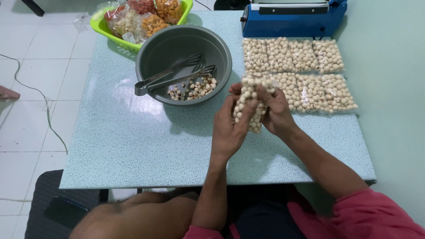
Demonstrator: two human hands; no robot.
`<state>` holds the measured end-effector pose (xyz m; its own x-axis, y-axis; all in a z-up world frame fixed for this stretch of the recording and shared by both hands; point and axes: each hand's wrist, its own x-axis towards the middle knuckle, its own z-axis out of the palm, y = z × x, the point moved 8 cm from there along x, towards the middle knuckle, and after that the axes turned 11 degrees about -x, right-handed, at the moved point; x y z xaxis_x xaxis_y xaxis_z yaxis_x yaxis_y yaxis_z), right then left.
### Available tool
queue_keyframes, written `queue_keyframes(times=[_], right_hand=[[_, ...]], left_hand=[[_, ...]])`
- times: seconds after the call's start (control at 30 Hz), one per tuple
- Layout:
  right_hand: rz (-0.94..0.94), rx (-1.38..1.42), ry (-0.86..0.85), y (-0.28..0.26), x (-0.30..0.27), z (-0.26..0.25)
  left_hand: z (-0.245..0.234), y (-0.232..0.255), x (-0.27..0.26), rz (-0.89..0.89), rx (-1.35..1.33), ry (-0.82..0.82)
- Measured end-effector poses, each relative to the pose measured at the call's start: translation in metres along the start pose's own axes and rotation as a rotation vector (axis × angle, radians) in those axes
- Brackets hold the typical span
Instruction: Packaging small round snacks into plastic bags using a spoon and a small measuring cup at a table.
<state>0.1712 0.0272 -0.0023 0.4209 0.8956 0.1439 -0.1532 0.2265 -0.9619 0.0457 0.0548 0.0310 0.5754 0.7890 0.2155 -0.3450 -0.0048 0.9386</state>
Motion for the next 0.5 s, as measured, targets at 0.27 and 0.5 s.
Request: queue_keyframes(times=[0.27,0.5], right_hand=[[0.135,0.122,0.039,0.016,0.008,-0.016],[0.157,0.16,0.074,0.02,0.008,-0.016]], left_hand=[[-0.004,-0.014,0.002,-0.051,0.094,-0.065],[-0.002,-0.007,0.002,0.011,0.189,-0.038]])
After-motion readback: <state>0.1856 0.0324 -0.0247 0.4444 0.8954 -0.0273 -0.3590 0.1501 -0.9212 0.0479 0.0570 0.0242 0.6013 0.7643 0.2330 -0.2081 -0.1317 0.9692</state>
